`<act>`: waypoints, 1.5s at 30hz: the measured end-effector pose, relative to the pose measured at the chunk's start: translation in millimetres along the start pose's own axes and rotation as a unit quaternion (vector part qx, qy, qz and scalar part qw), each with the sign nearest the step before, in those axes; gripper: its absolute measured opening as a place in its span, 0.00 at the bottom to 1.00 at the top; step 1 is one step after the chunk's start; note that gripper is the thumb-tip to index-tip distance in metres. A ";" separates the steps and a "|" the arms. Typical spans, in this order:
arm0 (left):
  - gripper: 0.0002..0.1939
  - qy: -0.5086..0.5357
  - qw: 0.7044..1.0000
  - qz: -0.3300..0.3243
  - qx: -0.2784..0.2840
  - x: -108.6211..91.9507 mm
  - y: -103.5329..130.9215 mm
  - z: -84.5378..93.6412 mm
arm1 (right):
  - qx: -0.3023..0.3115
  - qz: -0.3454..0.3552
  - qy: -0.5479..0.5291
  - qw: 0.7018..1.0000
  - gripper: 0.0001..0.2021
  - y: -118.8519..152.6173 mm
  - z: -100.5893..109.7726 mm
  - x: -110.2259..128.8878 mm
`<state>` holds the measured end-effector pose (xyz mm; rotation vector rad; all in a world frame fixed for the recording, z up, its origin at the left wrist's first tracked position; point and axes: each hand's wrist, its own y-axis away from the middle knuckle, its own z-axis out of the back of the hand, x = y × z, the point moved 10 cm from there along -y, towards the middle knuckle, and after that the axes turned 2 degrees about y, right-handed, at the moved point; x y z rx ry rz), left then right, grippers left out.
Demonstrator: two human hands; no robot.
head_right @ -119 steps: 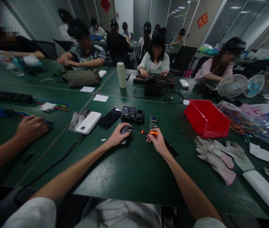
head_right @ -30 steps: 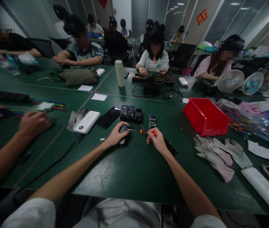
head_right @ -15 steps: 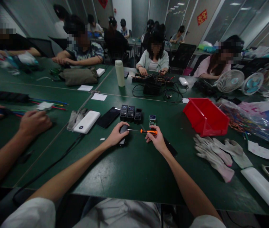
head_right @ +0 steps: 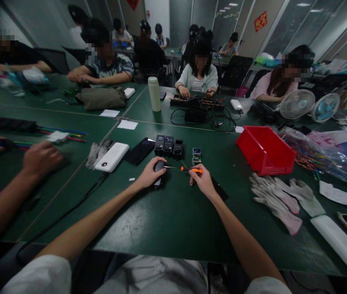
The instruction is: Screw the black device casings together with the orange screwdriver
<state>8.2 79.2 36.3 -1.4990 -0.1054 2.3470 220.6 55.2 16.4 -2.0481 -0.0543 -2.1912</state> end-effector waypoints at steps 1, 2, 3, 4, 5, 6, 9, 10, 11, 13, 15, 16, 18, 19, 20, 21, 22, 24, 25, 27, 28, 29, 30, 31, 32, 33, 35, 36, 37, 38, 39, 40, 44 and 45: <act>0.15 0.000 1.000 0.000 0.000 -0.1 0.0 -0.1 | -0.001 0.001 0.000 1.000 0.13 -0.1 0.4 0.1; 0.15 0.000 1.000 0.000 0.001 -0.2 0.0 -0.2 | -0.003 0.003 -0.005 1.000 0.14 -0.2 0.8 0.1; 0.15 -0.001 1.000 0.000 0.003 -0.4 0.0 -0.5 | -0.003 0.006 -0.013 1.000 0.16 -0.3 1.1 0.1; 0.15 -0.001 1.000 0.001 0.003 -0.7 0.1 -0.5 | -0.002 0.007 -0.021 1.000 0.18 -0.4 1.1 0.1; 0.15 -0.002 1.000 0.001 0.003 -0.9 0.1 -0.5 | -0.001 0.008 -0.025 1.000 0.20 -0.3 1.0 0.1; 0.15 -0.002 1.000 0.002 0.002 -1.0 0.2 -0.2 | 0.001 0.007 -0.025 1.000 0.20 -0.2 0.8 0.2; 0.15 0.000 1.000 0.008 0.000 -0.5 0.1 0.4 | 0.007 -0.002 -0.009 1.000 0.15 0.5 -0.3 -0.2; 0.15 0.000 1.000 0.009 0.000 -0.3 0.0 0.4 | 0.008 -0.005 -0.006 1.000 0.14 0.6 -0.4 -0.4; 0.15 0.000 1.000 0.009 0.001 -0.4 0.0 0.4 | 0.008 -0.007 -0.006 1.000 0.14 0.7 -0.4 -0.6; 0.15 0.000 1.000 0.006 0.002 -1.2 0.0 0.1 | 0.006 -0.004 -0.015 1.000 0.17 0.5 0.2 -0.5; 0.15 -0.001 1.000 0.001 0.002 -2.1 0.1 0.0 | 0.003 0.002 -0.025 1.000 0.20 0.2 0.8 0.0; 0.15 -0.001 1.000 0.000 0.002 -2.3 0.2 0.0 | 0.003 0.004 -0.027 1.000 0.20 0.1 0.6 0.2; 0.15 -0.002 1.000 0.000 0.002 -2.2 0.3 0.0 | 0.006 0.002 -0.022 1.000 0.17 0.1 -0.3 0.6; 0.15 -0.003 1.000 0.001 0.002 -1.9 0.3 0.0 | 0.007 0.000 -0.019 1.000 0.15 0.1 -0.7 0.7; 0.15 -0.004 1.000 0.002 0.003 -1.7 0.2 -0.1 | 0.007 -0.001 -0.016 1.000 0.14 0.1 -0.9 1.0; 0.15 -0.006 1.000 0.002 0.004 -1.5 0.1 -0.3 | 0.006 -0.001 -0.015 1.000 0.14 0.1 -0.7 1.2; 0.15 -0.007 1.000 0.003 0.004 -1.4 0.0 -0.4 | 0.004 0.000 -0.014 1.000 0.14 0.0 -0.3 1.3; 0.15 -0.009 1.000 0.004 0.006 -1.3 -0.1 -0.8 | 0.000 0.002 -0.018 1.000 0.17 -0.3 0.9 0.9; 0.15 -0.009 1.000 0.005 0.006 -1.2 -0.1 -0.9 | 0.000 0.003 -0.020 1.000 0.19 -0.5 1.1 0.5; 0.15 -0.008 1.000 0.006 0.005 -1.3 0.0 -0.7 | 0.001 0.004 -0.021 1.000 0.19 -0.6 1.3 0.4; 0.15 -0.007 1.000 0.007 0.004 -1.5 0.1 -0.5 | 0.002 0.004 -0.018 1.000 0.18 -0.5 1.0 0.7; 0.15 -0.006 1.000 0.006 0.004 -1.8 0.2 -0.4 | 0.003 0.004 -0.013 1.000 0.16 -0.4 0.7 1.1; 0.15 -0.006 1.000 0.005 0.004 -2.2 0.3 -0.3 | 0.003 0.004 -0.008 1.000 0.15 -0.2 0.6 1.7; 0.15 -0.005 1.000 0.004 0.004 -2.6 0.3 -0.3 | 0.002 0.004 -0.005 1.000 0.14 0.0 0.6 2.2; 0.15 -0.005 1.000 0.003 0.005 -2.8 0.3 -0.5 | 0.001 0.003 -0.006 1.000 0.14 0.1 0.6 2.5; 0.15 -0.005 1.000 0.003 0.005 -2.7 0.2 -0.7 | 0.000 0.003 -0.010 1.000 0.15 0.2 0.7 2.5; 0.15 -0.005 1.000 0.003 0.005 -2.3 0.0 -0.7 | -0.002 0.004 -0.019 1.000 0.18 0.1 1.2 1.9; 0.15 -0.004 1.000 0.004 0.004 -1.9 0.0 -0.7 | -0.002 0.005 -0.021 1.000 0.19 0.0 1.2 1.5; 0.15 -0.003 1.000 0.006 0.003 -1.4 0.0 -0.6 | 0.000 0.005 -0.020 1.000 0.19 -0.1 1.0 1.1; 0.15 -0.003 1.000 0.007 0.002 -0.9 0.0 -0.4 | 0.002 0.006 -0.017 1.000 0.18 -0.2 0.9 0.9; 0.15 -0.003 1.000 0.009 0.002 -0.7 0.1 -0.3 | 0.004 0.006 -0.012 1.000 0.17 -0.3 0.6 0.7; 0.15 -0.003 1.000 0.009 0.002 -0.5 0.2 -0.2 | 0.006 0.005 -0.008 1.000 0.16 -0.3 0.3 0.5; 0.15 -0.003 1.000 0.005 0.004 -1.1 0.5 -0.8 | 0.003 0.008 -0.013 1.000 0.17 -0.2 1.2 1.5; 0.15 -0.003 1.000 0.004 0.003 -1.2 0.4 -0.9 | 0.002 0.009 -0.016 1.000 0.18 -0.2 1.3 1.7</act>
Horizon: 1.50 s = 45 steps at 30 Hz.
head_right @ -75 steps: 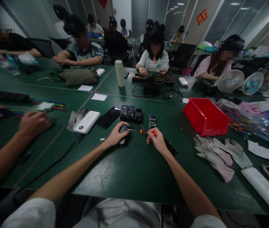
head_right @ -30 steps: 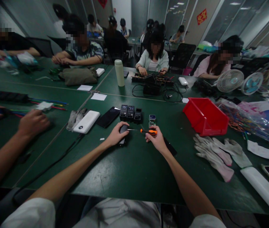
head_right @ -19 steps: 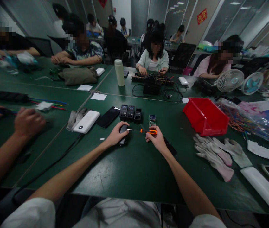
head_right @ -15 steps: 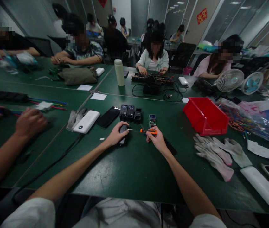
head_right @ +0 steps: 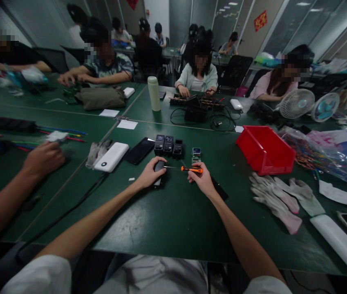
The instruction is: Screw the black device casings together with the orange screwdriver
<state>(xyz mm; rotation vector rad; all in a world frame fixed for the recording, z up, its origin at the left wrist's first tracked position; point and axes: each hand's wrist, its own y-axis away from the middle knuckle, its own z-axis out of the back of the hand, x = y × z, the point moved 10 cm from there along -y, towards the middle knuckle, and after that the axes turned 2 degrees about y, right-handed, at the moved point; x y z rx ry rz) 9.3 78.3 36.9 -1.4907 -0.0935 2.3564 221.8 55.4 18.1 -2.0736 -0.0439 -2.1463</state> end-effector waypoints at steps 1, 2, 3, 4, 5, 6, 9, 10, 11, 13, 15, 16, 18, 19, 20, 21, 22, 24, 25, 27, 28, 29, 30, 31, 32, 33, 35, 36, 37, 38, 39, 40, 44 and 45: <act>0.15 -0.001 1.000 -0.001 -0.001 0.0 -0.1 0.1 | 0.000 0.000 -0.001 1.000 0.19 -0.1 0.0 -0.2; 0.15 -0.002 1.000 -0.002 -0.003 0.1 -0.1 0.2 | 0.001 -0.001 0.001 1.000 0.18 -0.2 0.0 -0.7; 0.15 -0.003 1.000 -0.001 -0.004 0.4 -0.2 0.2 | 0.002 -0.002 0.004 1.000 0.17 -0.3 -0.2 -1.3; 0.15 -0.003 1.000 0.000 -0.005 0.8 -0.3 0.3 | 0.004 -0.003 0.008 1.000 0.16 -0.5 -0.4 -2.0; 0.15 -0.004 1.000 0.002 -0.005 1.0 -0.4 0.3 | 0.005 -0.003 0.011 1.000 0.15 -0.6 -0.4 -2.5; 0.15 -0.004 1.000 0.002 -0.004 1.1 -0.4 0.3 | 0.005 -0.002 0.012 1.000 0.15 -0.8 -0.2 -3.0; 0.15 -0.005 1.000 0.002 -0.002 0.1 -0.4 0.3 | -0.001 -0.002 0.006 1.000 0.16 -1.1 1.4 -4.7; 0.15 -0.004 1.000 0.001 -0.001 -0.3 -0.3 0.3 | -0.003 -0.002 0.003 1.000 0.17 -1.2 2.0 -5.2; 0.15 -0.002 1.000 -0.001 0.000 -0.7 -0.3 0.2 | -0.004 -0.003 0.002 1.000 0.18 -1.2 2.2 -5.4; 0.15 -0.001 1.000 -0.002 0.000 -0.5 0.0 0.1 | 0.000 -0.005 0.003 1.000 0.17 -1.0 1.7 -5.0; 0.15 0.000 1.000 -0.001 -0.002 0.6 0.2 0.2 | 0.005 -0.003 0.008 1.000 0.14 -0.8 0.5 -3.3; 0.15 0.000 1.000 0.000 -0.003 1.3 0.3 0.2 | 0.007 -0.003 0.012 1.000 0.14 -0.7 0.1 -2.4; 0.15 0.002 1.000 0.002 -0.004 2.3 0.2 0.0 | 0.007 -0.003 0.018 1.000 0.13 -0.6 -0.4 -1.2; 0.15 0.003 1.000 0.002 -0.003 2.6 0.1 -0.2 | 0.007 -0.003 0.020 1.000 0.13 -0.5 -0.4 -1.0; 0.15 0.003 1.000 0.003 -0.003 2.7 0.0 -0.3 | 0.006 -0.003 0.020 1.000 0.13 -0.6 -0.3 -1.0; 0.15 0.003 1.000 0.005 -0.001 2.7 -0.1 -0.5 | 0.005 -0.003 0.019 1.000 0.13 -0.6 -0.2 -1.0; 0.15 0.002 1.000 0.006 -0.001 2.6 -0.2 -0.4 | 0.003 -0.002 0.016 1.000 0.14 -0.6 0.0 -1.1; 0.15 0.001 1.000 0.007 0.000 1.8 -0.4 0.0 | 0.002 0.001 0.010 1.000 0.14 -0.7 0.4 -1.2; 0.15 0.002 1.000 0.006 0.000 1.1 -0.4 0.2 | 0.002 0.003 0.007 1.000 0.15 -0.8 0.5 -1.3; 0.15 0.003 1.000 0.001 0.000 -0.2 -0.4 0.5 | 0.004 0.005 0.005 1.000 0.14 -0.9 0.6 -1.7; 0.15 0.003 1.000 -0.001 0.000 -0.5 -0.4 0.5 | 0.005 0.005 0.005 1.000 0.14 -1.0 0.7 -2.0; 0.15 0.003 1.000 -0.002 -0.001 -0.3 -0.4 0.4 | 0.006 0.005 0.006 1.000 0.14 -1.1 0.9 -2.4; 0.15 0.001 1.000 -0.002 -0.001 0.1 -0.5 0.4 | 0.006 0.005 0.006 1.000 0.14 -1.2 1.1 -2.9; 0.15 0.000 1.000 -0.001 -0.001 0.6 -0.6 0.2 | 0.005 0.004 0.007 1.000 0.14 -1.4 1.3 -3.4; 0.15 -0.002 1.000 -0.001 -0.001 1.2 -0.6 0.0 | 0.004 0.004 0.007 1.000 0.13 -1.5 1.4 -3.7; 0.15 -0.003 1.000 -0.001 -0.001 1.5 -0.7 -0.4 | 0.004 0.004 0.008 1.000 0.13 -1.6 1.5 -3.9; 0.15 -0.003 1.000 -0.002 0.000 1.9 -0.6 -0.7 | 0.004 0.006 0.007 1.000 0.13 -1.8 1.4 -3.7; 0.15 -0.003 1.000 -0.002 0.000 2.0 -0.5 -0.8 | 0.004 0.007 0.006 1.000 0.13 -1.8 1.2 -3.5; 0.15 -0.002 1.000 -0.003 -0.001 2.0 -0.4 -0.7 | 0.005 0.008 0.006 1.000 0.13 -1.8 1.1 -3.3; 0.15 -0.002 1.000 -0.003 -0.002 2.1 -0.3 -0.5 | 0.006 0.008 0.006 1.000 0.13 -1.8 1.0 -3.2; 0.15 -0.002 1.000 -0.003 -0.003 2.1 -0.2 -0.3 | 0.006 0.008 0.006 1.000 0.13 -1.8 1.1 -3.1; 0.15 -0.002 1.000 -0.003 -0.003 2.2 -0.2 -0.3 | 0.006 0.008 0.006 1.000 0.12 -1.8 1.2 -3.0; 0.15 0.001 1.000 -0.002 -0.001 2.4 -0.4 -0.7 | 0.005 0.009 0.008 1.000 0.12 -1.4 1.7 -1.4; 0.15 0.001 1.000 -0.002 0.000 2.4 -0.5 -0.8 | 0.005 0.008 0.010 1.000 0.12 -1.3 1.7 -1.0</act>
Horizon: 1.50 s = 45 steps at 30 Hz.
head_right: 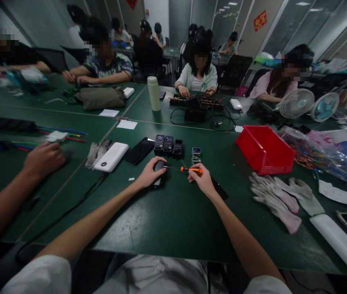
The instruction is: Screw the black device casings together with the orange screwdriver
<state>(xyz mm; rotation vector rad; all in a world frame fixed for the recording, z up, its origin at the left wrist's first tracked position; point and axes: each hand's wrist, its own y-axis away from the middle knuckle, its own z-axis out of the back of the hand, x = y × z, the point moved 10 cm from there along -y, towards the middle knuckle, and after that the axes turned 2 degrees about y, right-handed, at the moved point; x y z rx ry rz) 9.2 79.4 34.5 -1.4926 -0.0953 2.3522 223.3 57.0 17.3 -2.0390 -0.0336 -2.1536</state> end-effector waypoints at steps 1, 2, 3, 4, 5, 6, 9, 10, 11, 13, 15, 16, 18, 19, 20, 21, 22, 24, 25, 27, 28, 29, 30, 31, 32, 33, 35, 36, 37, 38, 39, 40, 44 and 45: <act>0.15 0.001 1.000 0.001 0.001 0.0 0.0 -0.1 | -0.001 -0.001 0.003 1.000 0.12 0.1 0.0 0.3; 0.15 0.001 1.000 0.001 0.001 -0.1 0.1 0.0 | -0.002 -0.002 0.006 1.000 0.12 0.2 0.0 0.6; 0.15 0.002 1.000 0.001 0.001 -0.2 0.1 0.0 | -0.003 -0.002 0.009 1.000 0.12 0.2 -0.1 1.0; 0.15 0.002 1.000 0.001 0.001 -0.3 0.2 0.1 | -0.003 -0.002 0.011 1.000 0.12 0.1 -0.3 1.4; 0.15 0.002 1.000 0.001 0.001 -0.3 0.3 0.1 | -0.004 -0.002 0.012 1.000 0.12 0.0 -0.4 1.8; 0.15 0.002 1.000 0.001 0.002 -0.4 0.3 0.0 | -0.003 -0.001 0.013 1.000 0.12 -0.1 -0.6 2.1; 0.15 0.001 1.000 -0.002 0.002 -0.7 0.2 0.0 | -0.003 -0.003 0.013 1.000 0.12 -0.1 -0.4 1.9; 0.15 0.002 1.000 -0.002 0.001 -0.7 0.1 0.2 | -0.002 -0.004 0.013 1.000 0.13 0.0 -0.2 1.5; 0.15 0.002 1.000 -0.003 0.001 -0.7 0.0 0.3 | -0.002 -0.004 0.013 1.000 0.13 0.1 0.0 1.2; 0.15 0.003 1.000 -0.004 0.001 -0.5 -0.3 0.1 | -0.001 -0.005 0.011 1.000 0.13 0.5 0.2 0.6; 0.15 0.000 1.000 -0.004 0.001 -0.2 -0.5 0.0 | -0.002 -0.005 0.008 1.000 0.12 0.7 0.2 0.2; 0.15 -0.002 1.000 -0.004 0.001 -0.1 -0.6 -0.1 | -0.002 -0.005 0.007 1.000 0.12 0.7 0.1 0.0; 0.15 -0.006 1.000 -0.005 -0.001 -0.2 -0.6 0.1 | -0.003 -0.006 0.008 1.000 0.13 0.6 -0.1 0.0; 0.15 -0.007 1.000 -0.005 -0.001 -0.4 -0.5 0.1 | -0.004 -0.007 0.010 1.000 0.13 0.5 -0.1 0.2; 0.15 -0.006 1.000 -0.006 0.000 -0.8 -0.3 0.0 | -0.005 -0.007 0.011 1.000 0.13 0.5 -0.1 0.6; 0.15 -0.005 1.000 -0.006 0.001 -1.0 -0.2 0.0 | -0.005 -0.007 0.012 1.000 0.13 0.5 -0.1 0.9; 0.15 -0.004 1.000 -0.005 0.001 -1.3 0.0 0.0 | -0.005 -0.008 0.012 1.000 0.13 0.5 -0.3 1.1; 0.15 -0.003 1.000 -0.005 0.001 -1.7 0.0 0.3 | -0.005 -0.008 0.010 1.000 0.13 0.5 -0.3 1.5; 0.15 -0.003 1.000 -0.005 0.000 -1.7 -0.1 0.4 | -0.005 -0.007 0.008 1.000 0.13 0.5 -0.4 1.6; 0.15 -0.003 1.000 -0.003 0.000 -1.2 -0.4 0.5 | -0.005 -0.006 0.006 1.000 0.13 0.4 -0.3 1.4; 0.15 -0.003 1.000 -0.002 0.000 -0.7 -0.6 0.5 | -0.004 -0.006 0.006 1.000 0.13 0.4 -0.3 1.1; 0.15 -0.003 1.000 -0.001 0.000 -0.2 -0.8 0.5 | -0.004 -0.005 0.006 1.000 0.13 0.4 -0.3 0.8; 0.15 -0.003 1.000 0.000 0.001 0.2 -0.9 0.4 | -0.002 -0.005 0.006 1.000 0.13 0.4 -0.4 0.6; 0.15 -0.002 1.000 0.001 0.001 0.5 -1.0 0.3 | -0.001 -0.005 0.007 1.000 0.13 0.4 -0.4 0.4; 0.15 -0.002 1.000 0.002 0.002 0.7 -0.9 0.2 | -0.001 -0.005 0.008 1.000 0.13 0.5 -0.4 0.3; 0.15 -0.001 1.000 0.003 0.003 0.7 -0.9 0.0 | -0.001 -0.005 0.010 1.000 0.13 0.5 -0.2 0.3; 0.15 0.000 1.000 0.004 0.003 0.4 -0.6 0.1 | -0.003 -0.007 0.013 1.000 0.14 0.6 0.3 -0.1; 0.15 0.000 1.000 0.005 0.002 0.2 -0.4 0.3 | -0.004 -0.008 0.015 1.000 0.14 0.6 0.7 -0.2; 0.15 0.001 1.000 0.005 0.002 -0.2 -0.3 0.4 | -0.005 -0.008 0.016 1.000 0.14 0.5 0.9 -0.3; 0.15 0.001 1.000 0.006 0.003 -0.5 -0.3 0.4 | -0.006 -0.008 0.017 1.000 0.14 0.5 1.0 -0.3; 0.15 0.001 1.000 0.006 0.003 -0.7 -0.2 0.5 | -0.006 -0.008 0.017 1.000 0.15 0.5 1.0 -0.1; 0.15 0.001 1.000 0.007 0.003 -0.9 -0.3 0.5 | -0.006 -0.007 0.017 1.000 0.15 0.5 1.0 0.1; 0.15 -0.001 1.000 0.003 0.002 -1.3 -0.7 0.6 | -0.005 -0.007 0.016 1.000 0.14 0.5 0.3 0.6; 0.15 -0.002 1.000 0.003 0.002 -1.2 -0.7 0.5 | -0.004 -0.006 0.016 1.000 0.14 0.5 0.2 0.6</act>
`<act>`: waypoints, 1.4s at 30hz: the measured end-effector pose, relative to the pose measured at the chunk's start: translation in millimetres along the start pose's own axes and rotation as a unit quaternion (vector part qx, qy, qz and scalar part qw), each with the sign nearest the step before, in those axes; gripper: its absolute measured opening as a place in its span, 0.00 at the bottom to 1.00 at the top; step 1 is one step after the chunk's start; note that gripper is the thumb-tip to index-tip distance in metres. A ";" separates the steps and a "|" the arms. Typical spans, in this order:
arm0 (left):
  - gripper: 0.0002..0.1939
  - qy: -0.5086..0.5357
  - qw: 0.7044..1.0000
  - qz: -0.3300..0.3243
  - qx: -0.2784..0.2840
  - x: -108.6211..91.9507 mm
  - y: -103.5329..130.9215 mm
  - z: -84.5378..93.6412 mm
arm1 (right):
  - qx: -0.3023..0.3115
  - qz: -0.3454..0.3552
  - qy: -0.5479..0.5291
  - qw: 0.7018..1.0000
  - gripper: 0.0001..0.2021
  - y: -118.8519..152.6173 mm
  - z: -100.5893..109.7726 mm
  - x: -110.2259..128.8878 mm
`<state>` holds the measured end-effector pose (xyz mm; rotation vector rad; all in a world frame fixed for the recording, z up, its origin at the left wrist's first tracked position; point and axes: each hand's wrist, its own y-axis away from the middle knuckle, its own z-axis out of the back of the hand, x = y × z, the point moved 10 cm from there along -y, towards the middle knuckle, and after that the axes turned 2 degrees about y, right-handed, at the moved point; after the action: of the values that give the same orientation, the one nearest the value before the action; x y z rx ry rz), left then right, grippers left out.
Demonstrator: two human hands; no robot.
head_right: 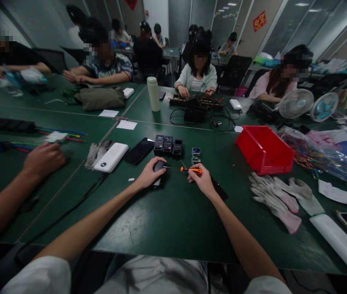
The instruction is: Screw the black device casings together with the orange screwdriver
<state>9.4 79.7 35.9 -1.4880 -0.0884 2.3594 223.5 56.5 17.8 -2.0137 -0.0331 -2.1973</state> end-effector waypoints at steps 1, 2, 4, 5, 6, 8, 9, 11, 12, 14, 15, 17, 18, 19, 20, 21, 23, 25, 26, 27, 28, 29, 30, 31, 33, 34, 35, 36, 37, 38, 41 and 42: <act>0.15 -0.001 1.000 0.001 0.000 0.3 0.0 -0.1 | 0.000 0.001 -0.001 1.000 0.13 -0.1 0.0 -0.2; 0.15 -0.001 1.000 0.002 0.000 0.6 0.0 -0.2 | 0.000 0.002 -0.002 1.000 0.13 -0.3 0.2 -0.5; 0.15 -0.001 1.000 0.003 0.000 1.0 0.2 -0.3 | -0.002 0.003 -0.003 1.000 0.14 -0.6 0.8 -1.4; 0.15 -0.001 1.000 0.003 0.000 0.8 0.3 -0.3 | -0.002 0.003 -0.002 1.000 0.14 -0.8 0.9 -1.9; 0.15 0.000 1.000 0.001 0.000 0.4 0.5 -0.3 | -0.001 0.003 -0.001 1.000 0.14 -0.8 0.9 -2.3; 0.15 0.001 1.000 0.001 -0.001 0.0 0.8 0.0 | -0.001 0.002 0.001 1.000 0.15 -0.8 0.9 -2.4; 0.15 0.002 1.000 0.002 -0.001 -0.1 0.9 0.1 | -0.001 0.002 0.002 1.000 0.15 -0.7 0.8 -2.1; 0.15 0.002 1.000 0.006 -0.001 0.3 1.1 0.1 | -0.003 0.003 0.002 1.000 0.15 -0.4 0.7 -1.1; 0.15 0.002 1.000 0.007 0.000 0.5 1.2 -0.1 | -0.004 0.004 0.002 1.000 0.15 -0.3 0.7 -0.4; 0.15 0.001 1.000 0.008 0.001 0.8 1.3 -0.2 | -0.003 0.005 0.004 1.000 0.14 -0.1 0.4 0.3; 0.15 0.000 1.000 0.008 0.000 0.9 1.3 -0.1 | -0.002 0.005 0.004 1.000 0.14 0.0 0.2 0.4; 0.15 0.000 1.000 0.007 -0.001 0.9 1.3 0.1 | -0.001 0.003 0.004 1.000 0.14 0.0 0.0 -0.1; 0.15 0.000 1.000 0.006 -0.001 0.8 1.3 0.1 | -0.001 0.002 0.004 1.000 0.14 0.0 -0.1 -0.4; 0.15 0.001 1.000 0.007 -0.001 0.7 1.3 0.0 | -0.002 0.001 0.003 1.000 0.14 0.0 0.1 -0.5; 0.15 0.001 1.000 0.007 -0.001 0.5 1.4 0.0 | -0.003 0.001 0.003 1.000 0.14 0.0 0.2 -0.3; 0.15 0.001 1.000 0.007 0.000 0.3 1.4 0.0 | -0.004 0.001 0.003 1.000 0.14 0.1 0.3 0.1; 0.15 0.001 1.000 0.007 0.000 -0.4 1.4 0.2 | -0.003 0.001 0.003 1.000 0.15 0.3 0.1 1.1; 0.15 0.002 1.000 0.007 0.000 -0.6 1.3 0.3 | -0.003 0.003 0.002 1.000 0.14 0.5 0.2 2.5; 0.15 0.002 1.000 0.008 0.000 -0.3 1.2 0.4 | -0.002 0.004 0.002 1.000 0.14 0.7 0.2 2.9; 0.15 0.003 1.000 0.008 0.000 0.1 1.1 0.3 | -0.002 0.004 0.001 1.000 0.14 0.8 0.2 3.3; 0.15 0.003 1.000 0.009 0.001 0.7 1.0 0.1 | -0.001 0.004 0.001 1.000 0.14 0.9 0.1 3.5; 0.15 0.004 1.000 0.009 0.001 1.2 0.9 -0.2 | -0.001 0.004 0.002 1.000 0.14 0.9 0.1 3.5; 0.15 0.004 1.000 0.008 0.001 1.7 0.8 -0.4 | -0.002 0.003 0.002 1.000 0.14 0.9 0.2 3.3; 0.15 0.004 1.000 0.007 0.001 2.0 0.6 -0.6 | -0.003 0.002 0.003 1.000 0.14 0.8 0.3 3.0; 0.15 0.004 1.000 0.007 0.000 2.5 0.3 -1.0 | -0.006 0.001 0.003 1.000 0.14 0.7 0.5 2.3; 0.15 0.004 1.000 0.008 0.000 2.8 0.2 -1.0 | -0.006 0.001 0.003 1.000 0.15 0.6 0.3 2.1; 0.15 0.003 1.000 0.009 0.000 2.9 0.0 -1.0 | -0.006 0.001 0.002 1.000 0.15 0.5 0.2 2.0; 0.15 0.003 1.000 0.008 0.000 2.8 -0.1 -1.0 | -0.005 0.001 0.002 1.000 0.14 0.5 -0.1 1.9; 0.15 0.002 1.000 0.007 -0.001 2.5 -0.2 -0.9 | -0.005 0.002 0.002 1.000 0.14 0.5 0.0 1.9; 0.15 0.002 1.000 0.006 -0.001 2.2 -0.3 -0.8 | -0.006 0.003 0.002 1.000 0.14 0.5 0.3 2.0; 0.15 0.004 1.000 0.002 -0.001 1.8 -0.1 -0.8 | -0.006 0.004 0.002 1.000 0.14 0.4 0.7 1.9; 0.15 0.004 1.000 0.002 -0.001 1.8 0.0 -0.8 | -0.006 0.004 0.001 1.000 0.14 0.4 0.8 1.9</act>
<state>9.4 80.2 34.0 -1.4994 -0.0854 2.3559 224.2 56.0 19.7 -2.0142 -0.0111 -2.1999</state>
